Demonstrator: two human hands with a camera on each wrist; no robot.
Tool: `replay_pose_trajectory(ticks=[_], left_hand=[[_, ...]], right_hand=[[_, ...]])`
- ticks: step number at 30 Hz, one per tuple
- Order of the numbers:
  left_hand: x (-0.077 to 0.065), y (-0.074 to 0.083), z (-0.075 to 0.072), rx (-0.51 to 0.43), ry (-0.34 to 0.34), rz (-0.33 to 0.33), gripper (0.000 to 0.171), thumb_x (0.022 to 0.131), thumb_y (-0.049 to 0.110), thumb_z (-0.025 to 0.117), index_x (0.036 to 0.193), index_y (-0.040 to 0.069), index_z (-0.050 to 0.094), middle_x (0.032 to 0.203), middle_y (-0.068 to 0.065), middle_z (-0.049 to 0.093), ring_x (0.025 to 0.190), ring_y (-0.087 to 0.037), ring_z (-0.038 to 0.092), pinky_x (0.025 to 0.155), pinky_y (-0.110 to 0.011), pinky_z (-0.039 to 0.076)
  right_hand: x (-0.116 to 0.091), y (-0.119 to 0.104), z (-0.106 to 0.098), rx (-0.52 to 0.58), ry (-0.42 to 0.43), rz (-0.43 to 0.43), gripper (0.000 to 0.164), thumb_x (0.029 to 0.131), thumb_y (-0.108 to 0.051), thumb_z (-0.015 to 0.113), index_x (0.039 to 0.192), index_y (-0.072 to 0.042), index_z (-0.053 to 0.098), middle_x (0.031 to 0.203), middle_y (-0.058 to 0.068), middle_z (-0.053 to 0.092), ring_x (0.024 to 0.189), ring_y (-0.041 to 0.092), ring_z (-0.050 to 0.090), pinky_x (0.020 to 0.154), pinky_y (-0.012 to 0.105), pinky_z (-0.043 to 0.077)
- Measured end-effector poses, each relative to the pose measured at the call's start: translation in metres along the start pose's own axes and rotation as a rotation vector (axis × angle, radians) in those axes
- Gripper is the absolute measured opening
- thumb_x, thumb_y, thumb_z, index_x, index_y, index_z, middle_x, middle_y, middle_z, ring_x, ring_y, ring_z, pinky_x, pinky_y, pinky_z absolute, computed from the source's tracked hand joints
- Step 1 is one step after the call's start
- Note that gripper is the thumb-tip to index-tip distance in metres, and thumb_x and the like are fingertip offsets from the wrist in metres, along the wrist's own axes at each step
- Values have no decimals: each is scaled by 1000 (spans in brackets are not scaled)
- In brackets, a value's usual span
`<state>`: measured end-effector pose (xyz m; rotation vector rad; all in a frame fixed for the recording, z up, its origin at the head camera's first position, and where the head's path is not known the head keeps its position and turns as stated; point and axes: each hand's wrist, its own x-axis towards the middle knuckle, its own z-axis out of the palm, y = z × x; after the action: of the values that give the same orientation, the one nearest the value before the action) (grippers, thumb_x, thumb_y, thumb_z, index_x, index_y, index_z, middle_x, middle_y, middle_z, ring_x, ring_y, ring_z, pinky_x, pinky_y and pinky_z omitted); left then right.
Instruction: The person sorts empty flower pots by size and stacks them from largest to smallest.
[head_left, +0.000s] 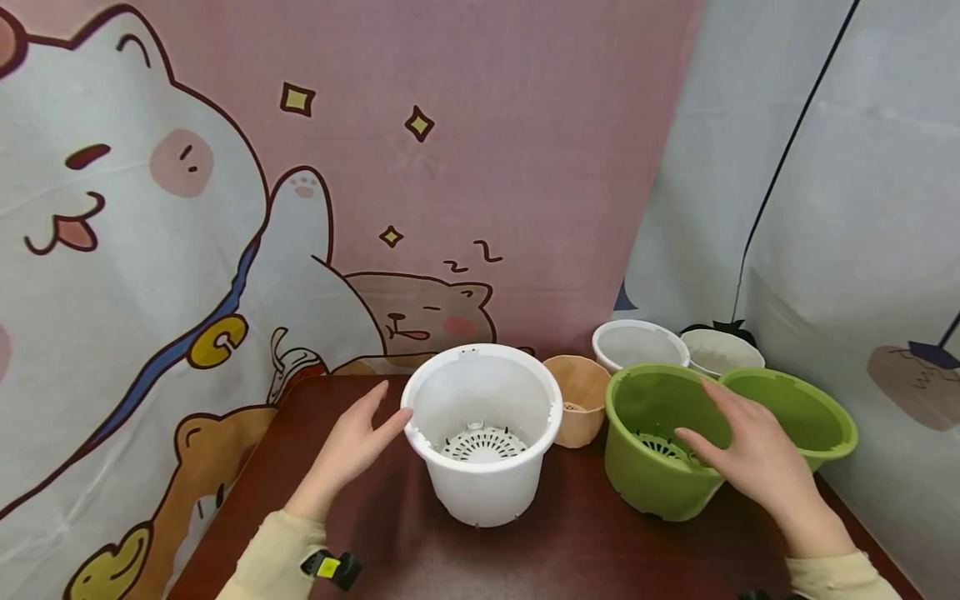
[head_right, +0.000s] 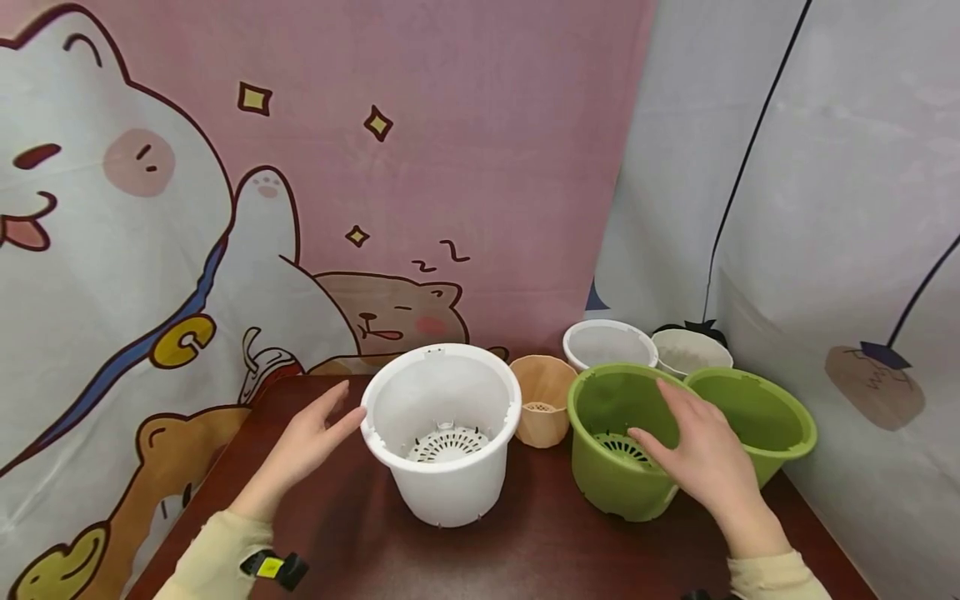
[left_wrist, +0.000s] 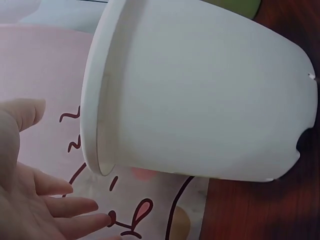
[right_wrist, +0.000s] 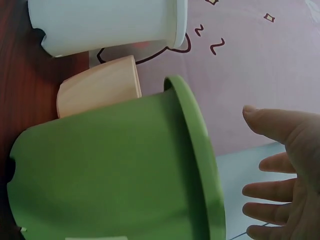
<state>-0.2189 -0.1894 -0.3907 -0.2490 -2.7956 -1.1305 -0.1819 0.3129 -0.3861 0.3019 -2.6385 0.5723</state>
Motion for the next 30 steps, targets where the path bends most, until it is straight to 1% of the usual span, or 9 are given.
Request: replay_pose_trajectory(ticks=[6, 10, 14, 17, 20, 24, 30], left_hand=[[5, 0, 5, -76, 21, -38, 82, 95, 53, 60, 150, -2, 37, 145, -25, 46, 129, -41, 49, 104, -56, 44], [8, -1, 8, -115, 23, -70, 79, 94, 50, 62, 149, -2, 38, 143, -25, 48, 126, -40, 52, 100, -53, 48], [12, -1, 12, -194, 19, -103, 77, 94, 43, 66, 148, -3, 38, 141, -27, 49, 122, -41, 55, 89, -47, 57], [14, 0, 14, -287, 12, -137, 73, 95, 35, 67, 148, -4, 37, 139, -29, 50, 117, -42, 58, 77, -41, 61], [15, 1, 15, -366, 2, -165, 69, 95, 28, 67, 148, -5, 36, 137, -31, 49, 112, -43, 61, 72, -41, 62], [19, -1, 17, -464, -19, -207, 65, 96, 22, 66, 147, -6, 36, 137, -32, 49, 108, -42, 63, 69, -43, 62], [24, -3, 17, -567, -49, -238, 63, 97, 17, 65, 146, -9, 35, 134, -33, 50, 102, -40, 66, 66, -47, 62]], right_hand=[[-5, 10, -1, -28, 23, 20, 79, 86, -40, 76, 143, 6, 44, 129, 36, 53, 113, 56, 46, 90, 68, 38], [-8, 16, -3, -42, 20, 48, 79, 87, -40, 75, 142, 8, 44, 128, 38, 52, 113, 57, 46, 91, 68, 38], [-10, 21, -4, -48, 15, 59, 79, 88, -39, 74, 142, 10, 43, 127, 39, 52, 111, 57, 46, 89, 68, 38], [-11, 24, -6, -55, 10, 64, 79, 88, -39, 74, 142, 10, 43, 126, 39, 52, 109, 57, 47, 88, 68, 38], [-11, 27, -6, -59, 6, 72, 78, 89, -39, 73, 142, 10, 43, 126, 40, 51, 109, 58, 46, 88, 69, 38], [-12, 32, -7, -60, 3, 79, 78, 89, -39, 73, 142, 10, 42, 127, 40, 50, 110, 59, 45, 88, 70, 38], [-12, 37, -9, -61, -8, 91, 79, 91, -40, 71, 144, 9, 40, 128, 41, 48, 111, 60, 44, 89, 71, 37]])
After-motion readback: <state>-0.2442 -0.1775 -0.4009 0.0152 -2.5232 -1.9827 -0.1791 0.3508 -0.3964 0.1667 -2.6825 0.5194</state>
